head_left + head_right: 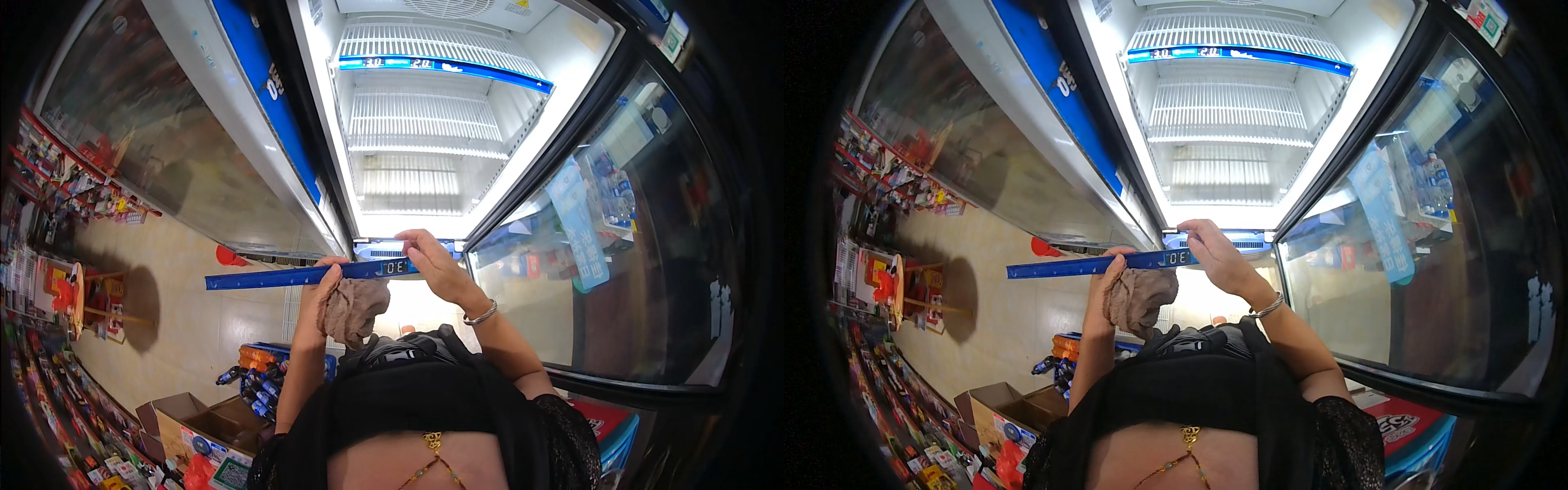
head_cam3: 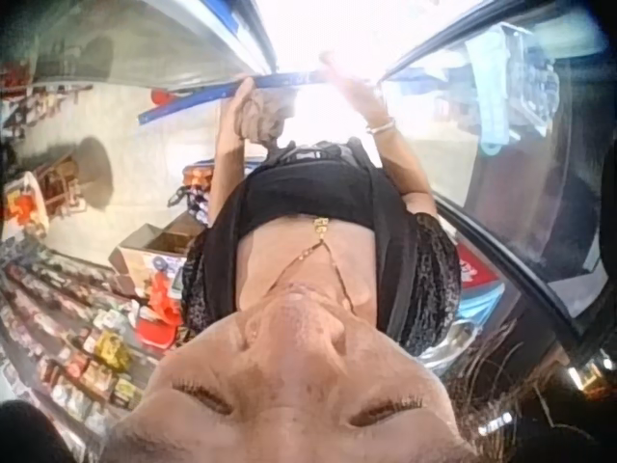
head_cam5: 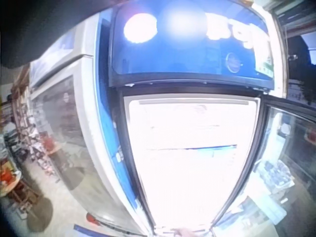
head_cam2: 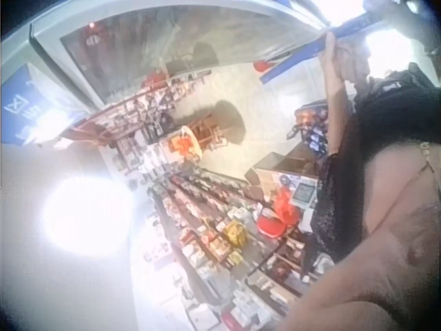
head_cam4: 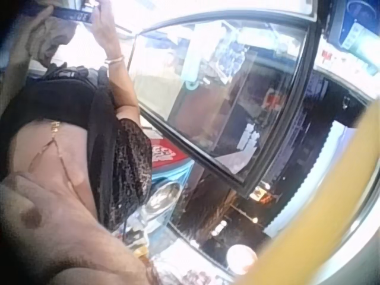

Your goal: The person assembles the interior of an empty commercial refrigerator. They insert blue plastic shelf supports into the wire racks, wipe the surfaces with a cloth, and place a wire shelf into the unit. The person then attaches small blue labels to the front edges of the supports.

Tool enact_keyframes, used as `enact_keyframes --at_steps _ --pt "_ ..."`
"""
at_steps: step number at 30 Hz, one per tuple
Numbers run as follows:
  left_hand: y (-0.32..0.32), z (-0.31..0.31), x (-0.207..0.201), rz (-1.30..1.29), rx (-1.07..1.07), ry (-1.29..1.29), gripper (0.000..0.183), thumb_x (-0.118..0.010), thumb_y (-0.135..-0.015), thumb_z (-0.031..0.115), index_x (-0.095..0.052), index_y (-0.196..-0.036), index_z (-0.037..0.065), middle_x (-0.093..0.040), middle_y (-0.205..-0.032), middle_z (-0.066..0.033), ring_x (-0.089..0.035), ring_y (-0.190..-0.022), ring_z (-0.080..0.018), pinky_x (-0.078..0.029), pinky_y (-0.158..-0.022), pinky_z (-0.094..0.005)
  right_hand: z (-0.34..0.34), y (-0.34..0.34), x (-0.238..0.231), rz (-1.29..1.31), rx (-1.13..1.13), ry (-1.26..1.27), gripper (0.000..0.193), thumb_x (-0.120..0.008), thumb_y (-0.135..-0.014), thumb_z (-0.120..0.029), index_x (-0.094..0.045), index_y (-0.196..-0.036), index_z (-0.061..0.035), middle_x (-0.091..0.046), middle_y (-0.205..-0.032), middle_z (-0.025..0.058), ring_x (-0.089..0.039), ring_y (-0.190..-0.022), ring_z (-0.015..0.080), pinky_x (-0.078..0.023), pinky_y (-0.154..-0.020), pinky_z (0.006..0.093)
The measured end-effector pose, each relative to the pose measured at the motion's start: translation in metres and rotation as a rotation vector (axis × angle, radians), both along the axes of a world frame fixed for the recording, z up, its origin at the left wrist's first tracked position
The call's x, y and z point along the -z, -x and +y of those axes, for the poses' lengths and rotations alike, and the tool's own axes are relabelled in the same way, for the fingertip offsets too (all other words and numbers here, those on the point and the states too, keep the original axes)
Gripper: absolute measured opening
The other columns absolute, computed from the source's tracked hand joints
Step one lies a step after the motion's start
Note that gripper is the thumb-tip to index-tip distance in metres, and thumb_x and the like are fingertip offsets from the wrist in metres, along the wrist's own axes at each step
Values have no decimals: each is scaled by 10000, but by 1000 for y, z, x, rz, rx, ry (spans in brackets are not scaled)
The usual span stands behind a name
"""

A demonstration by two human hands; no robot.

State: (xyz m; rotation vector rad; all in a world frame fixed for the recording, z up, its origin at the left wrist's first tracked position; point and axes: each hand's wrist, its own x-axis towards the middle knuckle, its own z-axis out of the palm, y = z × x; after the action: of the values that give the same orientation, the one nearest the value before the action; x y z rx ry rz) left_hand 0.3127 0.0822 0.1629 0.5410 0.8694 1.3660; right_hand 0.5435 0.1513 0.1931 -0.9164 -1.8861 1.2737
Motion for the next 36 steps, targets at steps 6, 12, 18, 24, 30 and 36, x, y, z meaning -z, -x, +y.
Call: enact_keyframes --at_steps 6,12,18,24,30,36 --pt "3 -2 -10 -18 -17 0 262 -635 -922 245 -580 -1078 41 -647 -970 -100 -653 -875 -184 -550 -769 -298 3 -5 3 4 11 131 241 -467 -991 -127 -498 -1204 -17 -540 -935 42 -510 -824 87 -455 -752 231" --pt "10 -2 -8 -42 -55 -1 266 -627 -927 246 -577 -1077 32 -647 -971 -106 -657 -865 -186 -556 -762 -306 -1 -14 13 248 155 459 118 -620 -915 -95 -551 -975 -21 -615 -800 42 -577 -635 85 -494 -587 219" --pt "9 -3 -13 -33 -72 4 252 -613 -935 242 -575 -1071 34 -648 -959 -109 -662 -857 -190 -559 -753 -301 -5 -12 13 420 231 619 84 -634 -901 -97 -574 -864 -51 -614 -750 35 -605 -657 103 -517 -608 229" --pt "10 -2 -14 -34 -96 6 274 -632 -912 238 -555 -1088 43 -645 -955 -132 -670 -851 -223 -573 -742 -332 2 -23 18 672 362 607 65 -593 -911 -57 -547 -865 -53 -639 -878 90 -662 -800 194 -593 -718 349" --pt "11 -3 -14 -75 -99 -3 270 -629 -903 215 -545 -1099 49 -640 -965 -138 -671 -861 -235 -577 -761 -346 24 -44 7 842 453 481 42 -520 -947 -36 -494 -925 -60 -594 -849 81 -685 -837 253 -605 -772 415" --pt "10 -5 -17 -76 -109 -4 256 -634 -907 211 -556 -1083 43 -643 -954 -128 -668 -858 -220 -575 -753 -338 9 -31 -18 80 99 288 172 -545 -947 -76 -569 -1111 -29 -570 -872 19 -502 -520 51 -425 -471 203"
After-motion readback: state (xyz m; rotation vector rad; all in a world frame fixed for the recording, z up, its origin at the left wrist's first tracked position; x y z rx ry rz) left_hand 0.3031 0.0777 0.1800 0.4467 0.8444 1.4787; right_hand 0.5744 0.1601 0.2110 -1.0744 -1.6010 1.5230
